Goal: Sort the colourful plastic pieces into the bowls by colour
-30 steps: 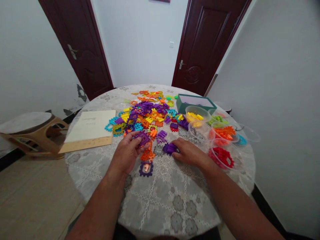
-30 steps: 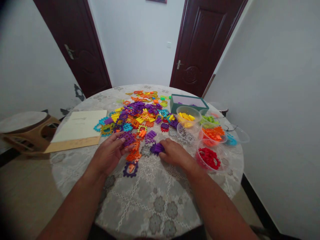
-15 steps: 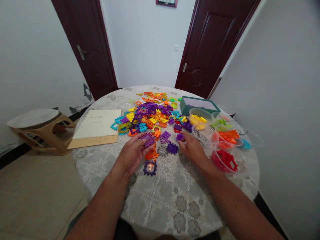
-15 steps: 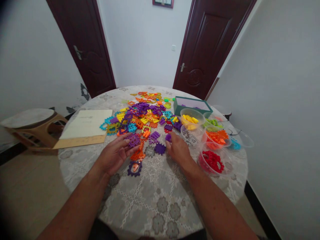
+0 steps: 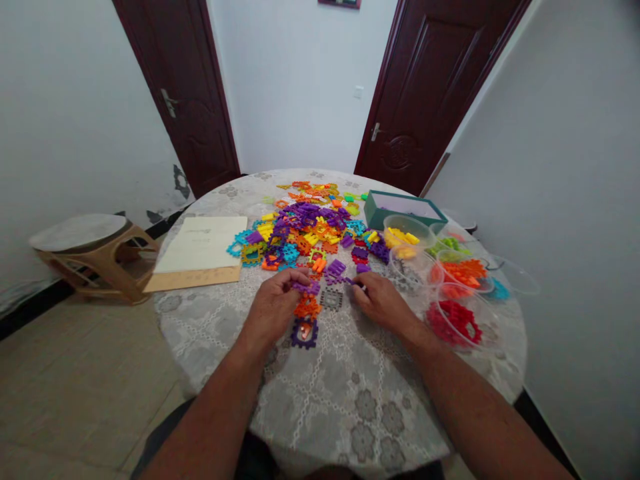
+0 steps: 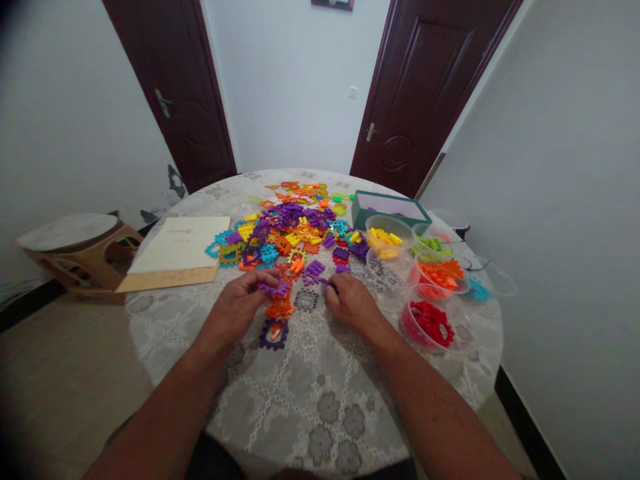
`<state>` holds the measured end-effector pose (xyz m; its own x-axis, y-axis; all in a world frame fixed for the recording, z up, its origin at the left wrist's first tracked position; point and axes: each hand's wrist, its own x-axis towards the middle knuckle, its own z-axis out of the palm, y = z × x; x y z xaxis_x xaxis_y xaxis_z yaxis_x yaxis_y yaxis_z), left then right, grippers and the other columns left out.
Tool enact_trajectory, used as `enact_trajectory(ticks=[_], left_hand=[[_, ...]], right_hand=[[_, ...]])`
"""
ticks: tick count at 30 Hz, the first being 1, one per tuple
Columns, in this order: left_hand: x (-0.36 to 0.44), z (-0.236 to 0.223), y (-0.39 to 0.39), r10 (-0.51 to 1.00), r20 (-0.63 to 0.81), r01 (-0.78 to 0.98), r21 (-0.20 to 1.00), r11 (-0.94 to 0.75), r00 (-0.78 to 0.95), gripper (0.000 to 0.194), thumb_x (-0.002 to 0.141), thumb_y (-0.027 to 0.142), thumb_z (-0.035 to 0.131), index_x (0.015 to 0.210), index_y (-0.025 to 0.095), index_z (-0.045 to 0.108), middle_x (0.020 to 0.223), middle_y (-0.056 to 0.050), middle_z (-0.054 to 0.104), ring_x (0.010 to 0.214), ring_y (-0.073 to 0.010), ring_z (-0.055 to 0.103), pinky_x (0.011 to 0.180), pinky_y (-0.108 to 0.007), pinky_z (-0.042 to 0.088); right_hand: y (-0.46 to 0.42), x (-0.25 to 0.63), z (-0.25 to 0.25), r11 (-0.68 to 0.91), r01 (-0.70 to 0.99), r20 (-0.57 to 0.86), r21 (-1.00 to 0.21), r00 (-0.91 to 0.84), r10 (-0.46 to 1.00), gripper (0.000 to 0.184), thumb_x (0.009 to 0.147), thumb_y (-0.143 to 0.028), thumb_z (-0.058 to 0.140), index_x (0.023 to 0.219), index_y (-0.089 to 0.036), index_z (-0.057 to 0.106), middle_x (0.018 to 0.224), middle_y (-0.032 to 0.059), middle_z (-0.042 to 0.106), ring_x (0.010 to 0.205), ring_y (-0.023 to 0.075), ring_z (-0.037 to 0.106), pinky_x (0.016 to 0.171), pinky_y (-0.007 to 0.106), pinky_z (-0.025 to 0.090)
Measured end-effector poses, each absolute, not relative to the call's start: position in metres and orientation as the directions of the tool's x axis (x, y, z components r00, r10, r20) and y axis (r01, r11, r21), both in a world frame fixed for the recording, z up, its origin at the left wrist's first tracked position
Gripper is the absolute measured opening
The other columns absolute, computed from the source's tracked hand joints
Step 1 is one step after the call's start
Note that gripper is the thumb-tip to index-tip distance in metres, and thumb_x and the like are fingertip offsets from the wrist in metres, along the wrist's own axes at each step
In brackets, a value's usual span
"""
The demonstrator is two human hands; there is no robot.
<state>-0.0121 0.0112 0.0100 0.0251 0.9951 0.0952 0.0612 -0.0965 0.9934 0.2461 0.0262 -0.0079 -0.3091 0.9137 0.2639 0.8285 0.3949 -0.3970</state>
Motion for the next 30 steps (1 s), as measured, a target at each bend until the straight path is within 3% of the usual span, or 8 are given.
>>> enact_trajectory(ticks=[2,4,6,8,11,18,25,30], left_hand=[[-0.012,0.009,0.011,0.98,0.189,0.124,0.973,-0.196,0.067,0.019,0.073,0.009,0.059,0.08,0.02,0.072,0.124,-0.006,0.073,0.122,-0.0254,0.065,0.114,-0.05,0.043],[-0.01,0.008,0.01,0.96,0.26,0.153,0.95,-0.273,0.105,0.024,0.072,0.006,0.054,0.08,0.02,0.071,0.124,-0.006,0.072,0.122,-0.0248,0.064,0.114,-0.051,0.042],[-0.008,0.008,0.007,0.939,0.319,0.18,0.924,-0.338,0.128,0.03,0.071,0.004,0.05,0.082,0.021,0.072,0.124,-0.006,0.071,0.122,-0.0236,0.064,0.113,-0.049,0.043],[-0.005,0.009,0.005,0.916,0.374,0.192,0.897,-0.398,0.148,0.033,0.071,0.002,0.048,0.083,0.021,0.073,0.124,-0.006,0.07,0.121,-0.0227,0.064,0.112,-0.047,0.045],[-0.002,0.009,0.001,0.882,0.441,0.169,0.868,-0.466,0.167,0.036,0.074,0.001,0.049,0.086,0.022,0.076,0.127,-0.007,0.069,0.121,-0.0221,0.065,0.107,-0.043,0.049],[-0.002,-0.005,0.005,0.791,0.556,0.287,0.738,-0.611,0.254,0.042,0.091,0.005,0.049,0.107,0.028,0.08,0.135,-0.008,0.068,0.124,-0.0239,0.066,0.105,-0.044,0.054],[-0.002,-0.009,0.004,0.756,0.523,0.34,0.682,-0.648,0.393,0.055,0.091,0.006,0.049,0.132,0.034,0.072,0.155,-0.005,0.056,0.141,-0.0276,0.055,0.119,-0.052,0.045],[0.002,0.005,0.0,0.891,0.379,0.34,0.827,-0.447,0.249,0.049,0.094,0.019,0.052,0.14,0.026,0.065,0.146,-0.009,0.065,0.135,-0.0276,0.062,0.116,-0.05,0.048]], right_hand=[[0.028,0.246,-0.006,0.335,0.789,0.3,-0.514,-0.201,0.933,0.025,0.099,-0.028,0.046,0.094,-0.018,0.068,0.086,0.0084,0.071,0.082,0.0219,0.065,0.078,0.033,0.046],[0.027,0.244,-0.004,0.251,0.664,0.235,-0.705,-0.116,0.965,0.025,0.1,-0.035,0.046,0.092,-0.02,0.066,0.075,0.0039,0.069,0.069,0.0196,0.065,0.069,0.031,0.047],[0.025,0.237,-0.004,0.122,0.418,0.09,-0.9,-0.096,0.991,0.025,0.098,-0.043,0.051,0.093,-0.022,0.062,0.065,-0.0004,0.066,0.057,0.0176,0.062,0.058,0.029,0.047],[0.021,0.228,-0.004,-0.026,0.136,-0.045,-0.99,-0.138,0.989,0.025,0.094,-0.047,0.058,0.094,-0.023,0.06,0.06,-0.0025,0.064,0.05,0.0165,0.06,0.052,0.027,0.048],[0.014,0.214,-0.004,-0.189,-0.122,-0.155,-0.974,-0.243,0.958,0.029,0.086,-0.047,0.07,0.094,-0.022,0.059,0.059,-0.0023,0.065,0.048,0.0149,0.06,0.048,0.025,0.05],[0.011,0.206,-0.004,-0.306,-0.393,-0.175,-0.867,-0.334,0.926,0.035,0.078,-0.041,0.083,0.093,-0.019,0.059,0.067,-0.0018,0.066,0.052,0.0129,0.064,0.045,0.022,0.054],[0.015,0.207,-0.008,-0.285,-0.392,-0.128,-0.875,-0.382,0.915,0.04,0.076,-0.036,0.088,0.097,-0.019,0.059,0.075,-0.0028,0.068,0.056,0.0101,0.065,0.049,0.02,0.053],[0.018,0.206,-0.01,-0.203,-0.33,-0.091,-0.922,-0.325,0.941,0.043,0.074,-0.04,0.088,0.096,-0.02,0.058,0.073,-0.0039,0.067,0.053,0.0104,0.062,0.048,0.021,0.05]])
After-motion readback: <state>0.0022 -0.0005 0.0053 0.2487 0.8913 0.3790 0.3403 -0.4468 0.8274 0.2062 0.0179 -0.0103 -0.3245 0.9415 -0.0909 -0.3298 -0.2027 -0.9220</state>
